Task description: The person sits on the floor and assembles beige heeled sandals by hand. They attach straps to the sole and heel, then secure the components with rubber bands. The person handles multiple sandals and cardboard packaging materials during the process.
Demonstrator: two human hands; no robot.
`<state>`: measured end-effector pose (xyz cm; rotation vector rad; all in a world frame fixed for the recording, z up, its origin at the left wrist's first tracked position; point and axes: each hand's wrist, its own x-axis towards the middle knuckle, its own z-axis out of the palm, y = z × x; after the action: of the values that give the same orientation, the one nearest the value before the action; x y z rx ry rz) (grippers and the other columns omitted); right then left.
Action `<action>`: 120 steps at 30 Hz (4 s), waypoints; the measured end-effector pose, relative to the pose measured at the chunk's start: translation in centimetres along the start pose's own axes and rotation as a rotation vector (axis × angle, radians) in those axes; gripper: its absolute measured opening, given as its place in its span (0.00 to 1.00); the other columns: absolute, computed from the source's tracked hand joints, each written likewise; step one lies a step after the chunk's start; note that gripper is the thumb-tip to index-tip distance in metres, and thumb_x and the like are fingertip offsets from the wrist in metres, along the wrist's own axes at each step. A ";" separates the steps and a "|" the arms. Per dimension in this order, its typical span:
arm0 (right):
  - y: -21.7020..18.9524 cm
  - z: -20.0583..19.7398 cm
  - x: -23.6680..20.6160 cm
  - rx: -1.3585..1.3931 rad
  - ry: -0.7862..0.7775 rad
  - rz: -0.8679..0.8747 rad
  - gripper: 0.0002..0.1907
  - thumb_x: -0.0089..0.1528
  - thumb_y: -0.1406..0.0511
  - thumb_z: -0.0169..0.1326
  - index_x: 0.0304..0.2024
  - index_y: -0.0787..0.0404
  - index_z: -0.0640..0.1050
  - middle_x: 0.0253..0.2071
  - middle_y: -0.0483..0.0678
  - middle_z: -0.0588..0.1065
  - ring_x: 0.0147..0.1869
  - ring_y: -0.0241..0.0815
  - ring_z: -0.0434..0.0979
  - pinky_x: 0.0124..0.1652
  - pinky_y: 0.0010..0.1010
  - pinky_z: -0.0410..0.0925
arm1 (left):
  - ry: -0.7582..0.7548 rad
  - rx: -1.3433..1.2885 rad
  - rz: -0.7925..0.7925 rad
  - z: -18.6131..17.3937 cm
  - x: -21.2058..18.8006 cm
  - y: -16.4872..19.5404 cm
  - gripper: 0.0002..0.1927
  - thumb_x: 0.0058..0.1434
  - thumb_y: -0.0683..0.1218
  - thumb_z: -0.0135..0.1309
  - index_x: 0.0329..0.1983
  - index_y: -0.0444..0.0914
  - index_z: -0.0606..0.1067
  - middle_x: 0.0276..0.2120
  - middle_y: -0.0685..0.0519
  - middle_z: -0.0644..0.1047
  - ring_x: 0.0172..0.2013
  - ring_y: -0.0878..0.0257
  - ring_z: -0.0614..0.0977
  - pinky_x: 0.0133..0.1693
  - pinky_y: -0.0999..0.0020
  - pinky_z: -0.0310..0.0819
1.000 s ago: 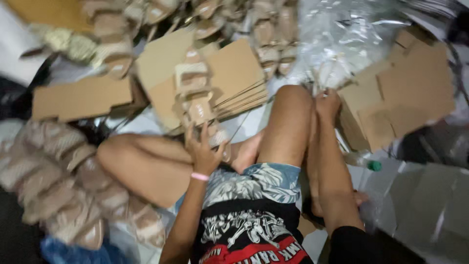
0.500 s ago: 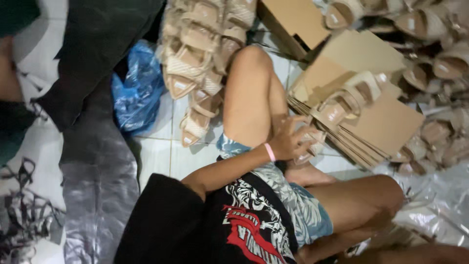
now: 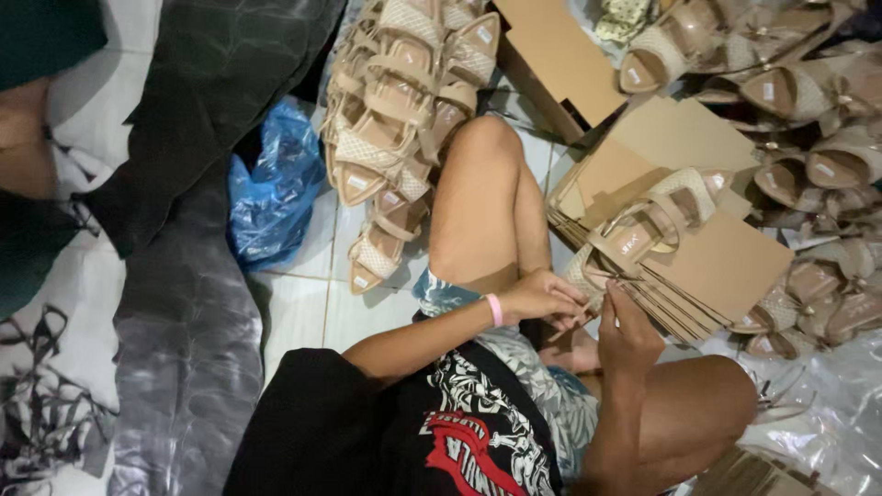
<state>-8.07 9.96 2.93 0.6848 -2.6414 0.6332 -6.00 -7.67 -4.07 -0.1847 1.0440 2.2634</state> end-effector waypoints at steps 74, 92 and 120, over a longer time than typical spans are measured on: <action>1.9 -0.2 -4.5 0.901 -0.056 0.496 0.11 0.66 0.64 0.59 0.45 0.64 0.85 0.39 0.50 0.79 0.47 0.43 0.78 0.49 0.31 0.70 | 0.362 0.772 0.250 4.3 -1.8 -0.7 0.09 0.62 0.43 0.63 0.43 0.35 0.83 0.32 0.51 0.85 0.29 0.70 0.84 0.30 0.74 0.80; 5.5 4.7 -4.1 0.978 -0.209 0.805 0.10 0.67 0.66 0.57 0.44 0.69 0.81 0.37 0.45 0.78 0.40 0.33 0.75 0.42 0.24 0.68 | 0.191 0.443 0.152 -0.4 0.4 1.5 0.20 0.71 0.54 0.52 0.57 0.36 0.79 0.41 0.50 0.83 0.32 0.65 0.83 0.31 0.72 0.78; 13.0 0.7 -4.2 1.528 0.542 0.900 0.07 0.73 0.64 0.52 0.47 0.62 0.75 0.38 0.41 0.72 0.41 0.34 0.68 0.43 0.28 0.63 | 0.190 0.889 0.120 1.0 -3.9 0.4 0.09 0.64 0.47 0.60 0.43 0.38 0.84 0.31 0.55 0.86 0.27 0.71 0.85 0.30 0.74 0.78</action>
<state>-11.53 21.43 -3.75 -0.4702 -1.3958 2.6072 -2.98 -8.99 -1.69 0.0462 2.0862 1.6871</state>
